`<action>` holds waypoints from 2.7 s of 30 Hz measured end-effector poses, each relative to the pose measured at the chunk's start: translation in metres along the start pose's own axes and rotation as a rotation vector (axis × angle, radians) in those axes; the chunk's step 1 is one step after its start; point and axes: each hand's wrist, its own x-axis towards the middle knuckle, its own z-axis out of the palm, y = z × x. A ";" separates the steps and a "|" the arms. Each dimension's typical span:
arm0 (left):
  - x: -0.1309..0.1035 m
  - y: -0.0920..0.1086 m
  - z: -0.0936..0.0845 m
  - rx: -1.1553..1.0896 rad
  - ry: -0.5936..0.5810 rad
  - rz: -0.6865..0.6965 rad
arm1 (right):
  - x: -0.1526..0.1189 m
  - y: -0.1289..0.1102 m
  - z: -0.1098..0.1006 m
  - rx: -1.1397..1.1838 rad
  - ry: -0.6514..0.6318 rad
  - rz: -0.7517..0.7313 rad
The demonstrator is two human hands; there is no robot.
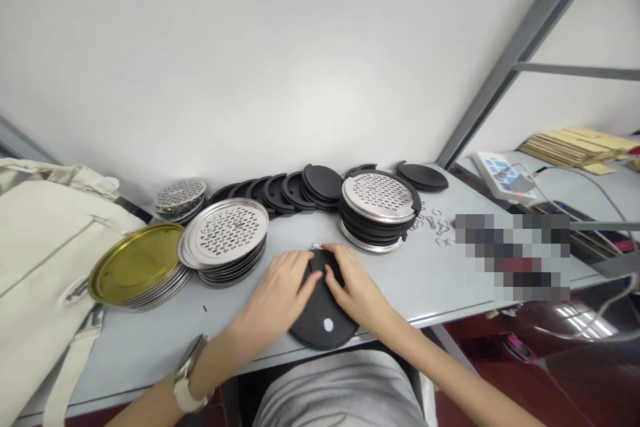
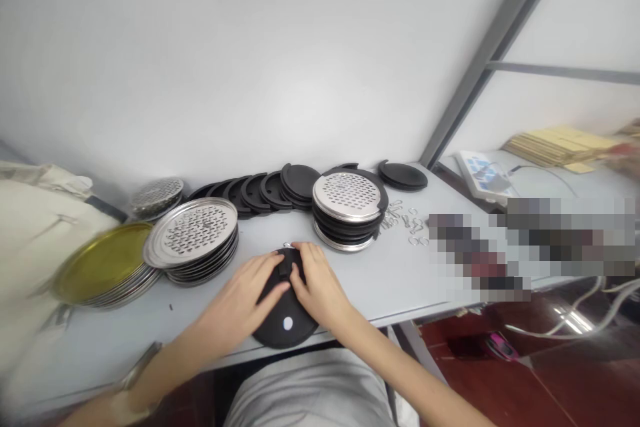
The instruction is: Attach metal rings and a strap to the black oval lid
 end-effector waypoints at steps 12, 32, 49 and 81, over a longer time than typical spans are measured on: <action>-0.023 -0.021 0.002 0.185 -0.234 0.261 | 0.027 0.022 -0.014 0.069 -0.076 0.144; -0.023 -0.011 0.003 0.051 -0.129 0.084 | 0.008 0.024 -0.013 0.402 -0.050 0.224; 0.019 -0.012 0.003 -0.036 -0.178 0.253 | 0.015 0.030 -0.013 0.433 -0.071 0.219; 0.023 -0.016 0.017 -0.021 -0.085 0.101 | 0.002 0.024 -0.018 0.329 -0.175 0.371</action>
